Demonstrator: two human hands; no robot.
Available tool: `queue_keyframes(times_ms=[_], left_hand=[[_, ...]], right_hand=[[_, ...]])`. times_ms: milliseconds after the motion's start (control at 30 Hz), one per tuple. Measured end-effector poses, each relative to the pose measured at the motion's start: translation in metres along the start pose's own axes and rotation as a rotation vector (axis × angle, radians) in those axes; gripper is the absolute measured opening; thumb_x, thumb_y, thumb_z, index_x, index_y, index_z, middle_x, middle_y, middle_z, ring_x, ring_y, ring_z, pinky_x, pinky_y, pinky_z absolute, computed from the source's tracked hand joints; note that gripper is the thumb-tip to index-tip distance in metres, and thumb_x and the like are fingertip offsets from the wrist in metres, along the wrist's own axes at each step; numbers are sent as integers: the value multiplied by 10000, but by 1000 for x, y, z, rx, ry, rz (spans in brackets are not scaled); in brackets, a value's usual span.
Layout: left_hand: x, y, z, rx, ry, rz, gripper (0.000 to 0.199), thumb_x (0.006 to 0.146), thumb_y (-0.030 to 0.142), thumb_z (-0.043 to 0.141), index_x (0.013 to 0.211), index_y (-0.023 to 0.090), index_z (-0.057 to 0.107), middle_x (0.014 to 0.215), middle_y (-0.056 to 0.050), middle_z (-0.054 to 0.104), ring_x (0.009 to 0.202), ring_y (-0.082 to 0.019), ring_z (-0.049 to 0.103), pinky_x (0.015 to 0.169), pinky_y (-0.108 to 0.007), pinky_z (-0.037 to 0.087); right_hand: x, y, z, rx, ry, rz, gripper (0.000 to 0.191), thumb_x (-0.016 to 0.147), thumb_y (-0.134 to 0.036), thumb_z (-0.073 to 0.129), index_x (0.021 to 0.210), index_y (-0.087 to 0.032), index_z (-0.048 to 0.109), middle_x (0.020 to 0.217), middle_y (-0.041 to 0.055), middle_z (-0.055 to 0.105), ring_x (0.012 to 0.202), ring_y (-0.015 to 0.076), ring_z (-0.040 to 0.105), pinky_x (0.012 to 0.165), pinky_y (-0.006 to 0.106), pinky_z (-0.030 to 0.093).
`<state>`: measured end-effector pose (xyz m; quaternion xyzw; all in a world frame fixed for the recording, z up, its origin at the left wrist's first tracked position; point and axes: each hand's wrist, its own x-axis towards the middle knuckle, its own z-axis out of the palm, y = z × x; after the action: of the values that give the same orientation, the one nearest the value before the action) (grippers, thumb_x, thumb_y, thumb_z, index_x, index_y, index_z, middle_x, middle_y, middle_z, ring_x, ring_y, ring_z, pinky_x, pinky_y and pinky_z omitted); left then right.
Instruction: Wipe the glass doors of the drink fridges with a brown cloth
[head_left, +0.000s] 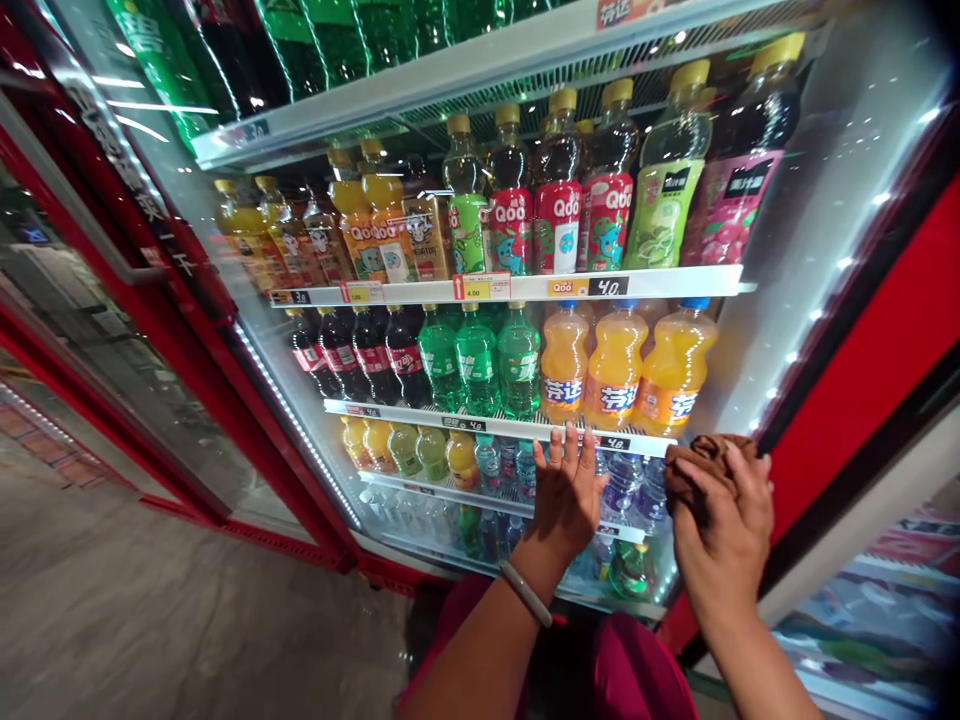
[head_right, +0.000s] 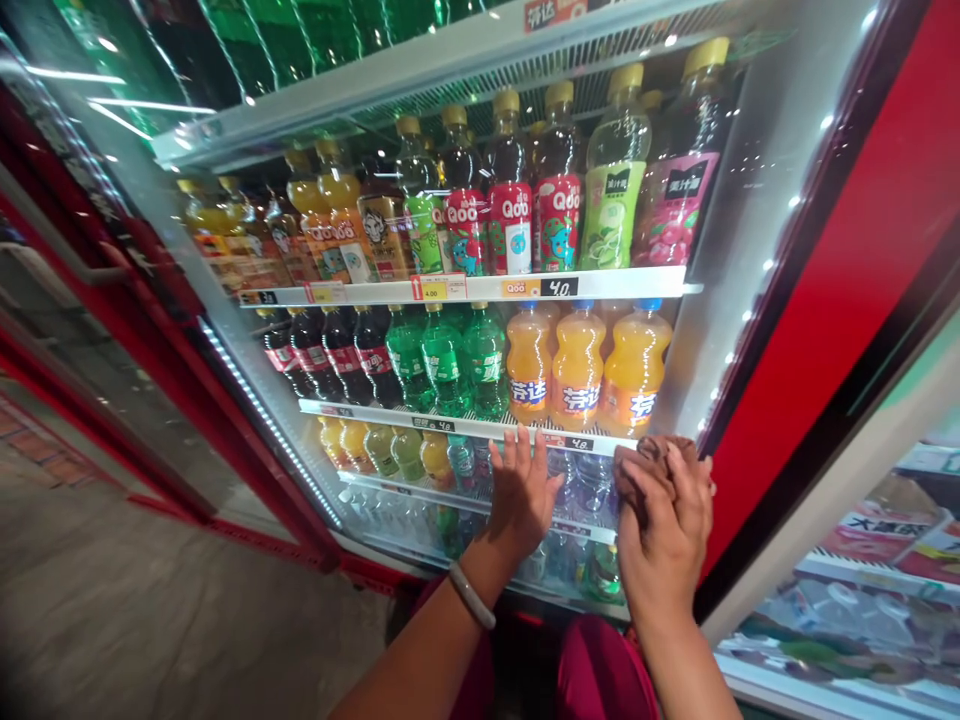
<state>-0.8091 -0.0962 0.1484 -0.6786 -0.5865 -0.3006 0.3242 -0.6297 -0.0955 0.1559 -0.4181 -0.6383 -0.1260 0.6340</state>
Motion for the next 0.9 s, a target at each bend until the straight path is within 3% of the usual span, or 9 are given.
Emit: queue_keyframes(times_ms=[133,233,300,367,467,600,700,800,900], left_hand=[[-4,5,-1,7,4,3,823,983,403,537,1636,89,147,1632,-234,358,1532,-390,322,1213,-602,303],[-8,3,-1,10,-21,31,808,985,385,527,1640,108,141,1644,-217,344,1523,-379,343,1225,-591,282],[-9,1,-1,9,-19,41,801,986,394,530,1640,122,154,1642,-212,351,1511,-374,367,1224,-583,289],[-8,0,-2,7,-17,46,794,988,402,532,1639,126,170,1641,-211,354,1506,-378,376,1215,-580,307],[-7,3,-2,6,-23,29,779,992,407,524,1635,125,188,1638,-212,362,1495,-392,387,1188,-592,345],[-7,7,0,11,-34,-4,769,994,415,519,1634,137,197,1635,-204,372,1479,-392,411,1171,-602,362],[-9,6,2,5,-44,12,769,989,384,518,1636,130,188,1645,-202,351,1510,-393,361,1187,-600,337],[-11,3,2,-4,-59,34,765,983,326,508,1639,130,167,1660,-187,327,1530,-391,324,1201,-598,312],[-10,1,1,-15,-63,25,764,999,380,505,1642,144,166,1660,-193,323,1511,-386,361,1198,-589,315]], right_hand=[[-12,-15,14,56,-107,-84,437,918,-156,623,1333,-290,644,1608,81,430,1511,371,368,1227,731,257],[-48,-2,11,74,-289,-152,529,920,-103,565,1392,-340,597,1594,47,455,1525,356,349,1226,710,300],[-60,12,2,57,-319,-131,548,920,-108,556,1406,-360,585,1592,37,460,1529,364,336,1219,712,315],[-51,21,-8,35,-213,-61,530,916,-148,589,1401,-361,594,1598,44,451,1508,386,369,1204,734,314],[-7,17,-13,8,44,19,506,882,-192,669,1372,-311,638,1579,88,469,1462,408,435,1224,711,284],[31,-9,3,9,26,-52,492,900,-174,639,1377,-291,629,1606,81,432,1508,403,360,1247,704,233],[4,-17,17,48,-142,-166,538,901,-122,613,1395,-334,594,1606,53,436,1517,375,356,1237,701,269],[-44,-3,17,100,-314,-207,553,919,-97,563,1413,-347,567,1586,42,463,1519,360,359,1212,717,306],[-66,19,6,69,-232,-103,518,907,-124,610,1384,-326,598,1604,54,439,1519,380,350,1213,714,310]])
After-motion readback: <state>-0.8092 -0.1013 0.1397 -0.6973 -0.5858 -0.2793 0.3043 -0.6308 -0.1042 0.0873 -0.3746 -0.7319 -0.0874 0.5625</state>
